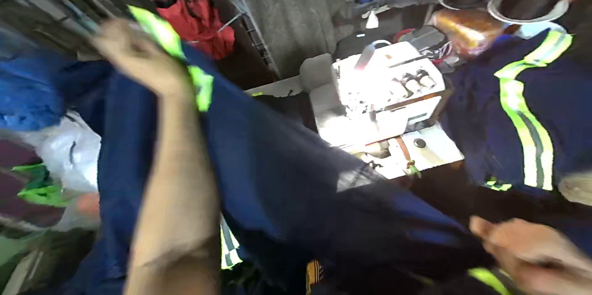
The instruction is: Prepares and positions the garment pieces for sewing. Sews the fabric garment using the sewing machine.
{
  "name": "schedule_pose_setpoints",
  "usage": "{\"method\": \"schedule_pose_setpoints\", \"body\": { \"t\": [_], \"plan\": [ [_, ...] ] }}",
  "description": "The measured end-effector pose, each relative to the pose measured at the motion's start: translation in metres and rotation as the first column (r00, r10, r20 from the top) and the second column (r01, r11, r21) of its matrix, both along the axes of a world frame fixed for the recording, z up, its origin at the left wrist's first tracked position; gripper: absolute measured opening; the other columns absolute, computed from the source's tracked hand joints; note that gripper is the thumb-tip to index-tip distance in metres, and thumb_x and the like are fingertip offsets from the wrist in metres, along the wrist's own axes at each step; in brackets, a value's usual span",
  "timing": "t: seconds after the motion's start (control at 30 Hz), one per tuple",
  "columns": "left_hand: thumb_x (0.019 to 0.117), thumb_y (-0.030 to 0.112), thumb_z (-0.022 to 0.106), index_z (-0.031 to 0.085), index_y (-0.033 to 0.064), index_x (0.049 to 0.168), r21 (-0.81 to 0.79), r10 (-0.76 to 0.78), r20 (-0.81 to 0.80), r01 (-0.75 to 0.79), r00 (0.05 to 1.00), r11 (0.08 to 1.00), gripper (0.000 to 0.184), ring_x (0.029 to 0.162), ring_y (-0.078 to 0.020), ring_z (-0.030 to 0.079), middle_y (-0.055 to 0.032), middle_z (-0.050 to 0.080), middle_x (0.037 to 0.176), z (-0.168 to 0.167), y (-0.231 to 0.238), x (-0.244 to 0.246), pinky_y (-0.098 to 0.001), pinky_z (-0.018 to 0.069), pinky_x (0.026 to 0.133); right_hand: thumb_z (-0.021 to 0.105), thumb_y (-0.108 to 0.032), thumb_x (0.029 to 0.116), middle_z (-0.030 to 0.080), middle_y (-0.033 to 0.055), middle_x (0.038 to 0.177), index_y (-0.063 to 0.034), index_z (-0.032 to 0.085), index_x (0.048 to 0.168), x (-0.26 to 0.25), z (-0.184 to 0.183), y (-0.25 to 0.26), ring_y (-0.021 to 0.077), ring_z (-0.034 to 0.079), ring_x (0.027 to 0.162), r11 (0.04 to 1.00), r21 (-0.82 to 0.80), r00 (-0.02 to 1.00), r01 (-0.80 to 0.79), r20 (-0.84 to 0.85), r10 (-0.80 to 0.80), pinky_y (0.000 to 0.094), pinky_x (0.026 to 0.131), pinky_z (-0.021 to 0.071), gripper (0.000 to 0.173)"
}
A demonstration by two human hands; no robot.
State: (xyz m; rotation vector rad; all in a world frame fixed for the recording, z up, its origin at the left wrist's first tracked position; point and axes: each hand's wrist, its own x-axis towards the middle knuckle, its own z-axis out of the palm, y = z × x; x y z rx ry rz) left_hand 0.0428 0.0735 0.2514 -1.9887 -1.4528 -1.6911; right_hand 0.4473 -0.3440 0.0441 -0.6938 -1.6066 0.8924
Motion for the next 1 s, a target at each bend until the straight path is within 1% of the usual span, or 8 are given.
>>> {"method": "schedule_pose_setpoints", "body": {
  "t": [0.1,0.2,0.33,0.5,0.7,0.77,0.87,1.0],
  "plan": [
    [0.1028,0.017,0.056,0.033,0.0029,0.158,-0.379,-0.482,-0.092,0.417,0.872,0.826,0.061,0.144,-0.0285,0.044,-0.0193,0.04,0.159,-0.125,-0.034,0.108,-0.0444,0.0391,0.118,0.066,-0.034,0.0927,0.07,0.0041,0.073,-0.0109,0.074,0.074,0.037,-0.104,-0.006,0.0208,0.068,0.068,0.96,0.004,0.609,0.28,0.772,-0.181,0.0473,0.071,0.0525,0.031],
    [0.0959,0.014,0.056,0.035,0.0076,0.159,-0.533,-0.641,0.127,0.597,0.757,0.6,0.066,0.149,-0.0281,0.037,-0.012,0.038,0.163,-0.222,-0.074,0.144,-0.0484,0.0327,0.121,0.08,-0.02,0.0846,0.073,0.0164,0.101,-0.0071,0.078,0.09,0.032,-0.116,0.004,0.0395,0.071,0.094,0.895,0.083,0.412,0.438,0.866,-0.282,0.0645,0.082,0.0539,0.014],
    [0.0969,0.028,0.058,0.042,0.0024,0.155,-0.672,-0.622,-0.153,0.381,0.768,0.636,0.065,0.156,-0.0461,0.005,-0.0268,0.013,0.168,-0.216,-0.123,0.127,-0.0684,0.0015,0.122,0.064,-0.034,0.0956,0.073,0.0115,0.108,-0.0106,0.078,0.107,-0.022,-0.082,0.07,0.033,0.068,0.103,0.644,0.193,0.442,0.741,0.582,-0.683,0.0559,0.086,0.0542,0.03],
    [0.1056,0.031,0.048,0.034,0.0205,0.161,-0.759,-0.567,-0.355,0.125,0.743,0.639,0.059,0.157,-0.0422,-0.001,-0.0033,0.015,0.172,-0.191,-0.106,0.148,-0.0758,0.0034,0.116,0.065,-0.03,0.0966,0.073,0.0145,0.102,-0.005,0.078,0.102,-0.083,-0.07,0.152,0.0386,0.065,0.107,0.585,0.037,0.475,0.811,0.543,-0.693,0.0666,0.094,0.0408,0.029],
    [0.0997,0.02,0.063,0.038,0.0256,0.159,-0.782,-0.605,-0.28,0.187,0.746,0.594,0.064,0.155,-0.0464,0.012,-0.0042,0.017,0.172,-0.192,-0.06,0.14,-0.0786,0.0146,0.113,0.06,-0.022,0.1008,0.074,0.0122,0.09,-0.0012,0.076,0.102,-0.072,-0.058,0.137,0.0231,0.072,0.082,0.63,-0.06,0.596,0.774,0.401,-0.695,0.0431,0.08,0.0585,0.026],
    [0.0992,0.02,0.062,0.036,0.0197,0.159,-0.723,-0.614,-0.244,0.281,0.75,0.631,0.065,0.148,-0.0535,0.025,-0.0192,0.025,0.167,-0.204,-0.053,0.136,-0.0775,0.0249,0.11,0.062,-0.023,0.0993,0.073,0.0096,0.086,-0.0036,0.075,0.099,-0.052,-0.058,0.12,0.0229,0.068,0.08,0.624,0.004,0.546,0.781,0.479,-0.687,0.0467,0.088,0.051,0.023],
    [0.1062,0.034,0.034,0.038,0.0115,0.158,-0.63,-0.606,-0.337,0.306,0.72,0.714,0.057,0.153,-0.0485,0.02,-0.0159,0.033,0.165,-0.235,-0.048,0.095,-0.0713,0.0187,0.118,0.064,-0.022,0.0982,0.074,0.0104,0.094,-0.0051,0.075,0.098,0.011,-0.057,0.091,0.0264,0.07,0.093,0.474,0.146,0.32,0.868,0.565,-0.76,0.0591,0.099,0.0438,0.021],
    [0.1047,0.046,0.031,0.033,0.0094,0.16,-0.678,-0.594,-0.374,0.226,0.712,0.699,0.067,0.153,-0.0529,0.014,-0.0212,0.03,0.165,-0.257,-0.046,0.034,-0.072,0.0145,0.119,0.077,-0.031,0.0928,0.069,0.0235,0.114,0.0,0.072,0.115,0.118,-0.041,0.074,0.0446,0.063,0.113,0.191,0.067,0.09,0.979,0.699,-0.71,0.0674,0.099,0.0431,0.038]
  ]
}}
